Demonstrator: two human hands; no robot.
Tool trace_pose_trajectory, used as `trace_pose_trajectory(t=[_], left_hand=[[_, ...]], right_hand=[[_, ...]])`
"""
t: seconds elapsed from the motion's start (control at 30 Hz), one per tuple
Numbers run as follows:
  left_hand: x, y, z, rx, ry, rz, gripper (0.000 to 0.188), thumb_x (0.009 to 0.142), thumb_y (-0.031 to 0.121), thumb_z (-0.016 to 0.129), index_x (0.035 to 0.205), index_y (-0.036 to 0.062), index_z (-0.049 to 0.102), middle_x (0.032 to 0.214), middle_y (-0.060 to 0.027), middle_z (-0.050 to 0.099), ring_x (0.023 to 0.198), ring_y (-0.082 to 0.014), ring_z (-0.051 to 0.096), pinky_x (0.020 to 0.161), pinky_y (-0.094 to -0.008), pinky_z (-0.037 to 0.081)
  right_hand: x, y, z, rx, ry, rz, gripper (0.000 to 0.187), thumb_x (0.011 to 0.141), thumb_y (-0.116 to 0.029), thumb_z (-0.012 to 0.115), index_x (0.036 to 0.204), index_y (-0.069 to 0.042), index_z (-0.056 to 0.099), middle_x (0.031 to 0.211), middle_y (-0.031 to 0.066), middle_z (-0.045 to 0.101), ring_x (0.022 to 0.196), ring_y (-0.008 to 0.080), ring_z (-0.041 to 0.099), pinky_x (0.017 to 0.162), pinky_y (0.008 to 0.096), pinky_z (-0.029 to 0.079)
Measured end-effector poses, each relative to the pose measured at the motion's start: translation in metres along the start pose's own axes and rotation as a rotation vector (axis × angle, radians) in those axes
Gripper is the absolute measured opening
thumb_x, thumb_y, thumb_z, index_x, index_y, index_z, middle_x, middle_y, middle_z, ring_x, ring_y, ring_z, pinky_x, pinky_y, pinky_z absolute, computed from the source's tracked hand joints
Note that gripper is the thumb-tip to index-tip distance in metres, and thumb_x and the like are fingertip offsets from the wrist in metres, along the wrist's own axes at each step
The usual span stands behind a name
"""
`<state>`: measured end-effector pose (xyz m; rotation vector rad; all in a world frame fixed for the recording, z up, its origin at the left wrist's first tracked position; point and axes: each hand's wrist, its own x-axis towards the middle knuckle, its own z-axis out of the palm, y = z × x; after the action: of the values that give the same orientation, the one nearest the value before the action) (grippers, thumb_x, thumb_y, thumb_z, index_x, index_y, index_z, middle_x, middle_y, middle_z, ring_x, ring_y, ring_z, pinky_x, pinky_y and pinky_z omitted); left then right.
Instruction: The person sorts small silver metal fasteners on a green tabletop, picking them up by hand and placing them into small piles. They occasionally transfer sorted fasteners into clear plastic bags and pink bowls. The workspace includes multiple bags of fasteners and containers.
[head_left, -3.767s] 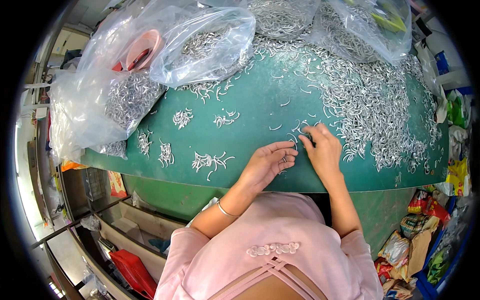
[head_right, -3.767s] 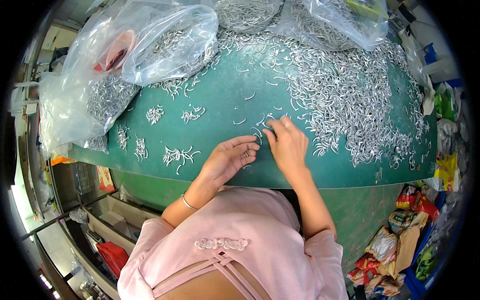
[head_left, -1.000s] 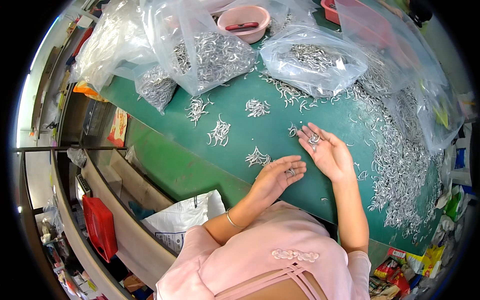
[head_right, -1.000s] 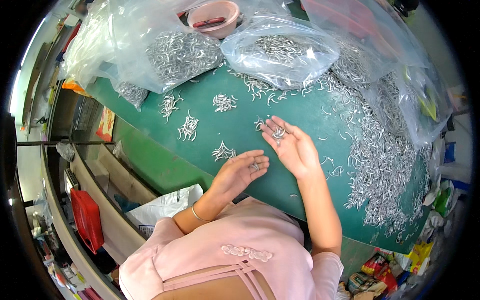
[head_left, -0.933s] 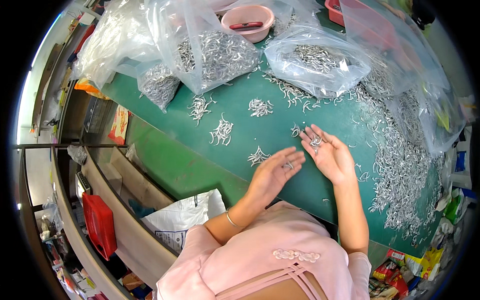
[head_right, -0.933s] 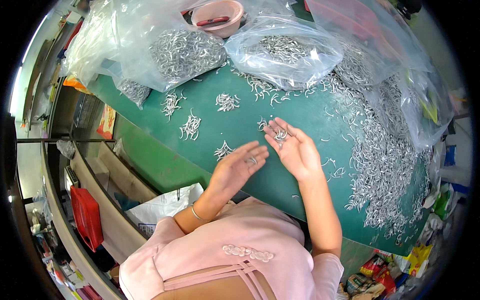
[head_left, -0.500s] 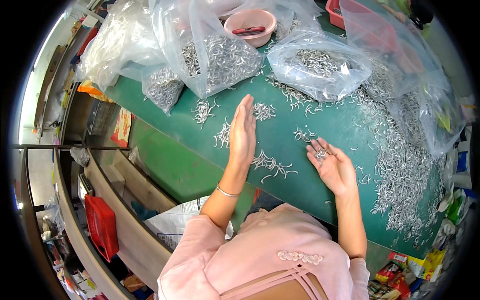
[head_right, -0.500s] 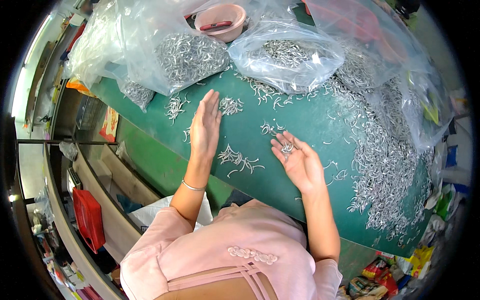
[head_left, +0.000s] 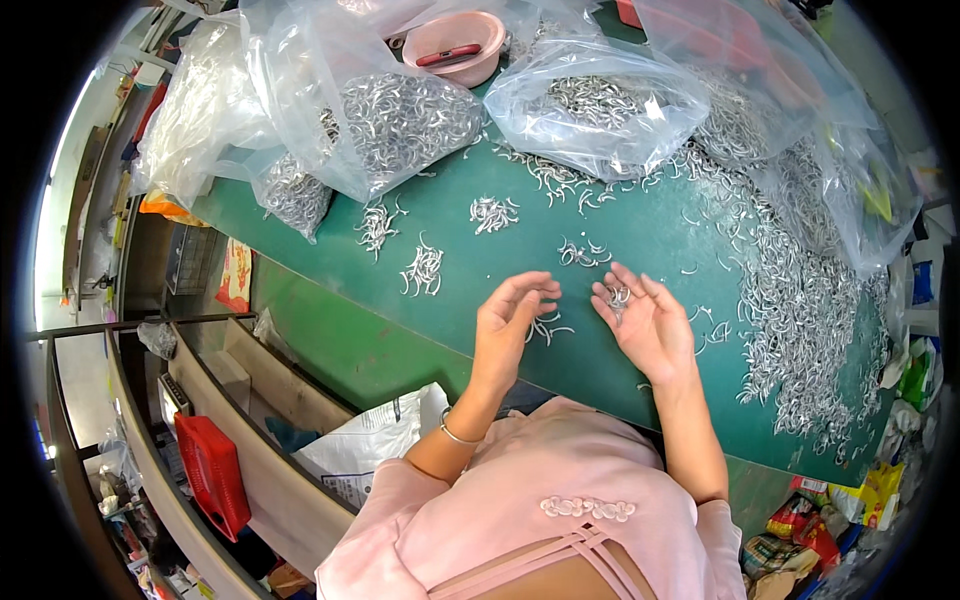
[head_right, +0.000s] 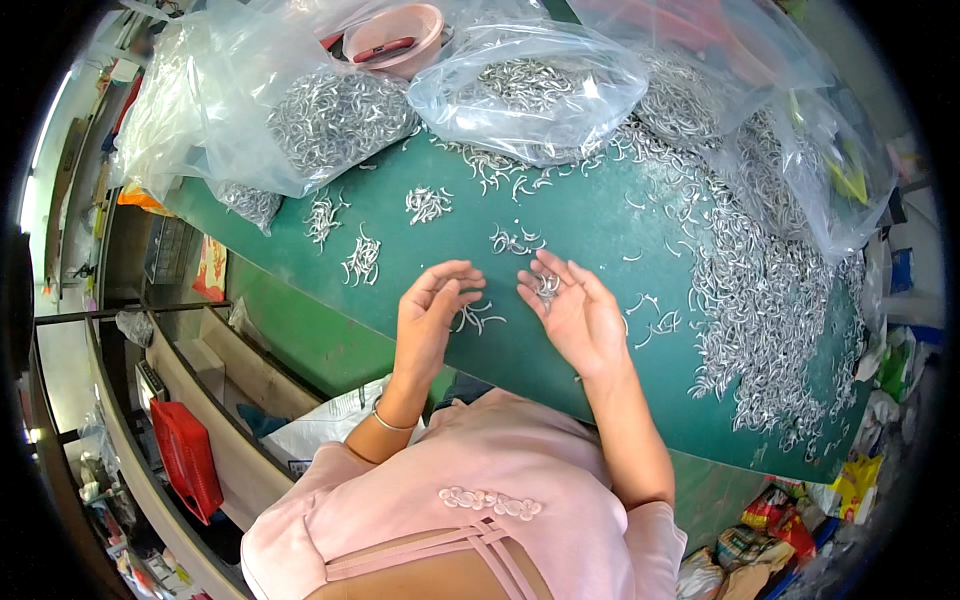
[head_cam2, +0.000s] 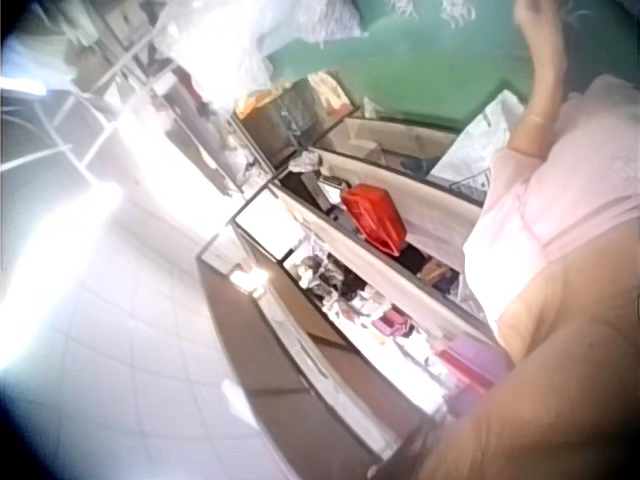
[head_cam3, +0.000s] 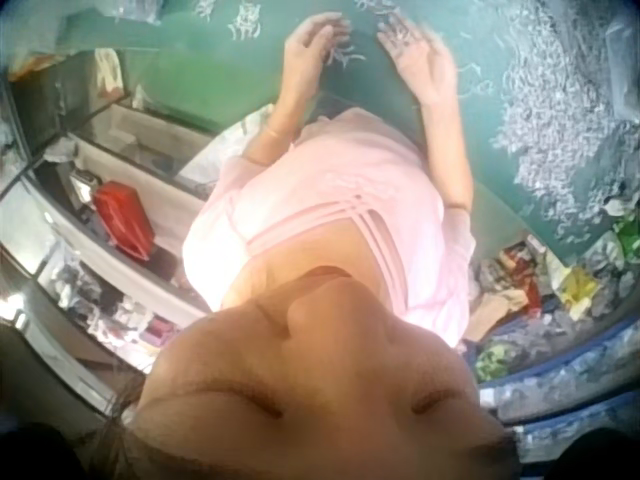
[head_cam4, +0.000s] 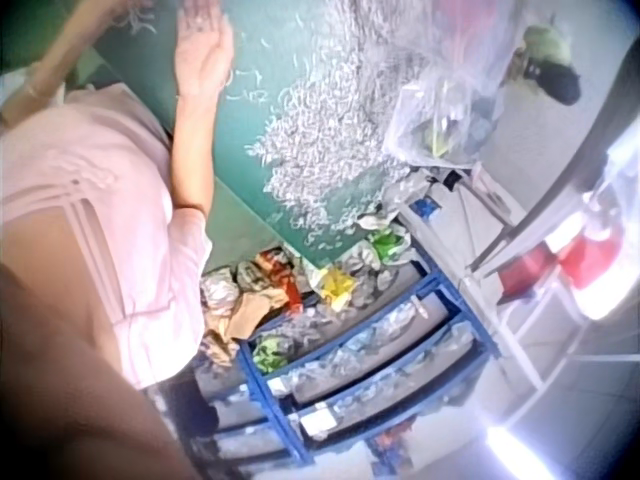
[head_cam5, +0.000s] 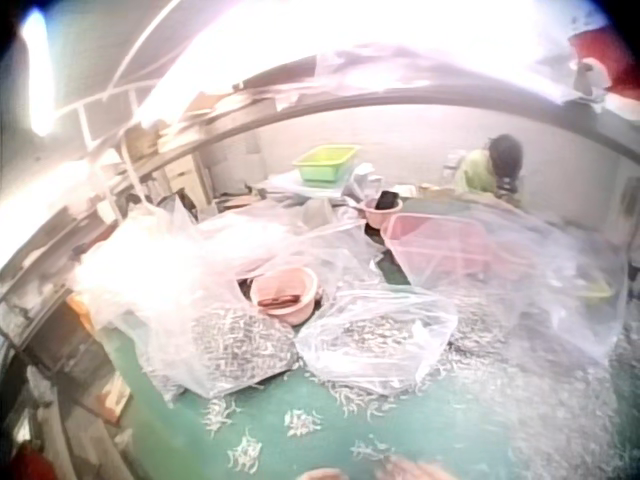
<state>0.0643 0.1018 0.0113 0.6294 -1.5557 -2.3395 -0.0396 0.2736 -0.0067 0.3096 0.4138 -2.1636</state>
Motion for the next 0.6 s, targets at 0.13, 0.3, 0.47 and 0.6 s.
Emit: trace_pose_trajectory(t=[0.13,0.3,0.47,0.6], left_hand=[[0.001,0.003,-0.012,0.044,0.092,0.082,0.025,0.097,0.005,0.048,0.119,-0.0045,0.055,0.107,-0.0123,0.063,0.099,-0.0181,0.061,0.088,-0.0315,0.05],[0.0,-0.002,-0.02,0.027,0.111,0.102,0.027,0.097,0.005,0.048,0.121,-0.0047,0.052,0.107,-0.0121,0.063,0.098,-0.0175,0.061,0.088,-0.0305,0.05],[0.0,-0.007,-0.005,0.05,0.086,0.109,0.028,0.097,0.004,0.047,0.123,-0.0048,0.051,0.106,-0.0116,0.063,0.1,-0.0173,0.06,0.09,-0.0304,0.049],[-0.003,-0.011,-0.001,0.083,0.085,0.13,0.024,0.096,0.001,0.049,0.119,-0.0033,0.055,0.105,-0.0095,0.062,0.099,-0.0153,0.058,0.09,-0.0286,0.047]], right_hand=[[-0.003,0.003,0.006,-0.372,0.194,-0.175,0.037,0.097,-0.017,0.045,0.125,0.007,0.05,0.119,0.0156,0.057,0.113,0.0277,0.054,0.104,0.0395,0.039],[0.017,0.014,0.021,-0.725,0.14,-0.497,0.033,0.098,-0.015,0.044,0.122,0.006,0.055,0.121,0.0128,0.056,0.115,0.0239,0.053,0.105,0.0351,0.037],[0.044,0.021,0.014,-1.365,0.068,-0.681,0.033,0.1,-0.017,0.042,0.121,0.003,0.058,0.123,0.0094,0.058,0.121,0.0225,0.05,0.107,0.0316,0.031],[0.029,0.009,0.02,-1.15,0.062,-0.593,0.033,0.101,-0.019,0.041,0.119,0.003,0.059,0.123,0.0103,0.06,0.121,0.0195,0.049,0.107,0.031,0.031]])
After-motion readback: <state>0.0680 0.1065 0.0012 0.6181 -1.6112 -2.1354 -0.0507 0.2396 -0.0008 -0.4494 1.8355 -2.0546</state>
